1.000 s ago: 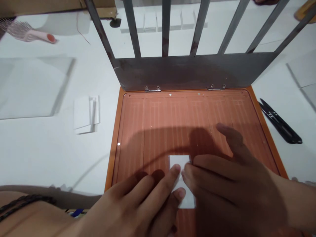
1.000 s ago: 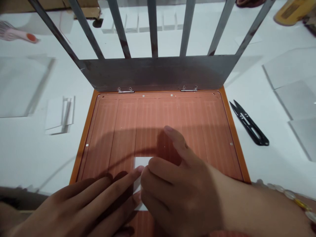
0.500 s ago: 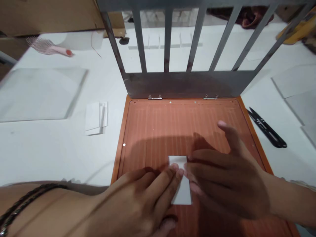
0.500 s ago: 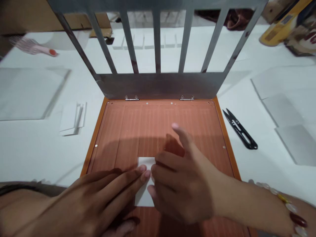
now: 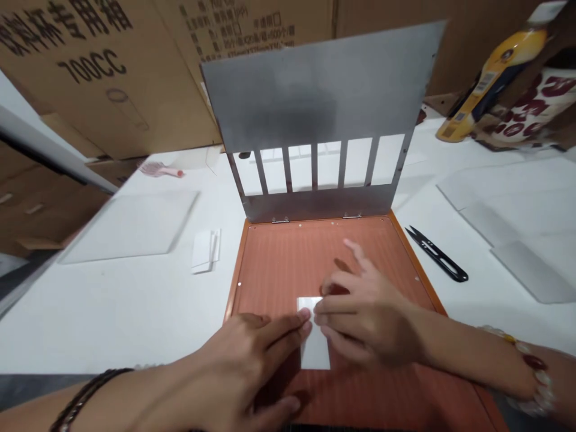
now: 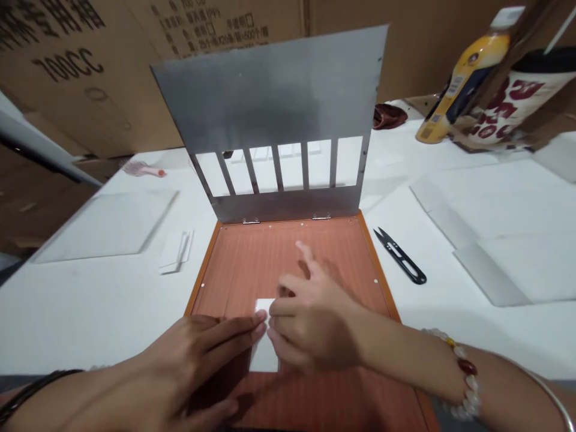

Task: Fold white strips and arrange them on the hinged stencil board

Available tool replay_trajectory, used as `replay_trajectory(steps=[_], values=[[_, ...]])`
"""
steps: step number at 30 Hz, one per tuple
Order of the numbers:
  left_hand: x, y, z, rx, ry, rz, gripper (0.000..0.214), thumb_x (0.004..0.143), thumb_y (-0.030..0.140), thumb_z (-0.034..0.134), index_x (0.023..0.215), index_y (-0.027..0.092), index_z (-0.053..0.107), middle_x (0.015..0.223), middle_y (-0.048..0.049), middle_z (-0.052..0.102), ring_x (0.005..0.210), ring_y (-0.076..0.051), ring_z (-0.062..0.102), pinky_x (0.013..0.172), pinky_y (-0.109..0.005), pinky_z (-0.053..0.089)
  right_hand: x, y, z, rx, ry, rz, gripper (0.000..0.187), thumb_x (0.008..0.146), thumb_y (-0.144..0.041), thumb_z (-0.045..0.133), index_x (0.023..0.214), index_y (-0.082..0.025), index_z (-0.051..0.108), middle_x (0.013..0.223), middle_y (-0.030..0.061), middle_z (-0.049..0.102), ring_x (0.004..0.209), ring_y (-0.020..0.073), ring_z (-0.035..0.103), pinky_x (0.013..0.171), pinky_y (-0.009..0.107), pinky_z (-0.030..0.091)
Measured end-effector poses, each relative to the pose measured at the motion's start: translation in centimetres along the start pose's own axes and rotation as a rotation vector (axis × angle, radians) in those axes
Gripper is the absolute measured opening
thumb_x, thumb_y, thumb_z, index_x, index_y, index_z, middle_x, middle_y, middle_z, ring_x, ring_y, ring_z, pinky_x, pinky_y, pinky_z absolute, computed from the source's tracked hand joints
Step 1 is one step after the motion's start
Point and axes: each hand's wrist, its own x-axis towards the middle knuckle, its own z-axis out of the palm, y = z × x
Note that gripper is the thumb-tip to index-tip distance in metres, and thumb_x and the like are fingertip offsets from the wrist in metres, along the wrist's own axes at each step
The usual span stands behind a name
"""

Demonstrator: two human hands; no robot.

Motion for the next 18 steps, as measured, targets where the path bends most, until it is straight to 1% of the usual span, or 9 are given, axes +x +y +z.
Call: replay_trajectory(steps=[2, 4, 6, 7, 9, 11, 12, 14, 18], values=[[0.4, 0.4, -0.2, 0.046, -0.03, -0.01, 0.056, 0.08, 0.032, 0.05, 0.129, 0.005, 0.046, 0.113, -0.0181, 0.064, 0.069, -0.023, 0.067, 0.056, -0.039, 0.057, -0.1, 0.0, 0.0, 0.053, 0.015, -0.028, 0.02, 0.082, -0.021, 0.049, 0.065, -0.019, 0.058, 0.061, -0.0039, 0.059, 0.069, 0.0153, 0.049, 0.108, 0.062, 0.012], [0.9, 0.7, -0.4, 0.096, -0.073, -0.027, 0.049, 0.082, 0.033, 0.05, 0.122, 0.006, 0.052, 0.103, -0.0152, 0.065, 0.063, -0.022, 0.064, 0.054, -0.039, 0.056, -0.2, 0.1, -0.1, 0.129, 0.048, -0.042, 0.021, 0.083, -0.021, 0.049, 0.063, -0.019, 0.057, 0.062, -0.0048, 0.06, 0.069, 0.0139, 0.049, 0.109, 0.058, 0.014], [1.3, 0.9, -0.4, 0.144, -0.087, -0.056, 0.041, 0.084, 0.036, 0.05, 0.114, 0.01, 0.057, 0.097, -0.0123, 0.065, 0.061, -0.021, 0.062, 0.053, -0.038, 0.054, -0.2, 0.6, -0.4, 0.15, 0.139, 0.023, 0.026, 0.085, -0.019, 0.048, 0.06, -0.019, 0.055, 0.06, -0.006, 0.059, 0.07, 0.0128, 0.051, 0.11, 0.056, 0.013], [1.5, 0.9, -0.3, 0.17, -0.075, -0.075, 0.037, 0.085, 0.039, 0.05, 0.109, 0.012, 0.058, 0.099, -0.0125, 0.065, 0.062, -0.02, 0.062, 0.053, -0.037, 0.054, -0.2, 1.0, -0.6, 0.146, 0.203, 0.066, 0.029, 0.087, -0.018, 0.048, 0.059, -0.019, 0.054, 0.059, -0.0062, 0.059, 0.071, 0.0126, 0.052, 0.11, 0.055, 0.013], [1.6, 0.8, 0.0, 0.217, -0.02, -0.118, 0.033, 0.085, 0.044, 0.051, 0.1, 0.017, 0.06, 0.112, -0.0155, 0.063, 0.066, -0.02, 0.064, 0.054, -0.037, 0.054, -0.1, 1.7, -1.0, 0.132, 0.308, 0.13, 0.031, 0.088, -0.019, 0.046, 0.058, -0.019, 0.053, 0.059, -0.0056, 0.06, 0.071, 0.0131, 0.052, 0.109, 0.055, 0.016], [1.5, 0.7, 0.5, 0.241, 0.014, -0.164, 0.033, 0.084, 0.049, 0.052, 0.096, 0.019, 0.06, 0.131, -0.0176, 0.055, 0.071, -0.021, 0.066, 0.057, -0.038, 0.054, 0.0, 2.3, -1.3, 0.124, 0.351, 0.153, 0.032, 0.088, -0.02, 0.045, 0.057, -0.02, 0.052, 0.058, -0.005, 0.06, 0.069, 0.0135, 0.052, 0.109, 0.055, 0.017], [1.5, 0.7, 0.7, 0.241, 0.015, -0.193, 0.035, 0.083, 0.051, 0.054, 0.096, 0.019, 0.06, 0.135, -0.0174, 0.053, 0.071, -0.021, 0.067, 0.058, -0.038, 0.054, 0.0, 2.5, -1.3, 0.123, 0.354, 0.154, 0.032, 0.089, -0.02, 0.045, 0.058, -0.02, 0.052, 0.058, -0.0048, 0.06, 0.069, 0.0136, 0.052, 0.109, 0.056, 0.017], [1.3, 0.8, 1.1, 0.214, 0.011, -0.237, 0.036, 0.082, 0.051, 0.055, 0.099, 0.02, 0.059, 0.133, -0.0155, 0.055, 0.073, -0.021, 0.069, 0.059, -0.037, 0.053, 0.0, 2.7, -1.3, 0.125, 0.35, 0.142, 0.032, 0.089, -0.02, 0.045, 0.058, -0.019, 0.052, 0.057, -0.0048, 0.059, 0.068, 0.0135, 0.052, 0.108, 0.056, 0.018], [1.1, 1.1, 1.5, 0.15, 0.061, -0.239, 0.045, 0.079, 0.057, 0.058, 0.105, 0.02, 0.053, 0.125, -0.011, 0.061, 0.082, -0.021, 0.069, 0.061, -0.035, 0.051, -0.2, 2.3, -1.1, 0.118, 0.354, 0.087, 0.032, 0.089, -0.019, 0.045, 0.058, -0.018, 0.052, 0.055, -0.0049, 0.057, 0.067, 0.013, 0.051, 0.107, 0.057, 0.021]])
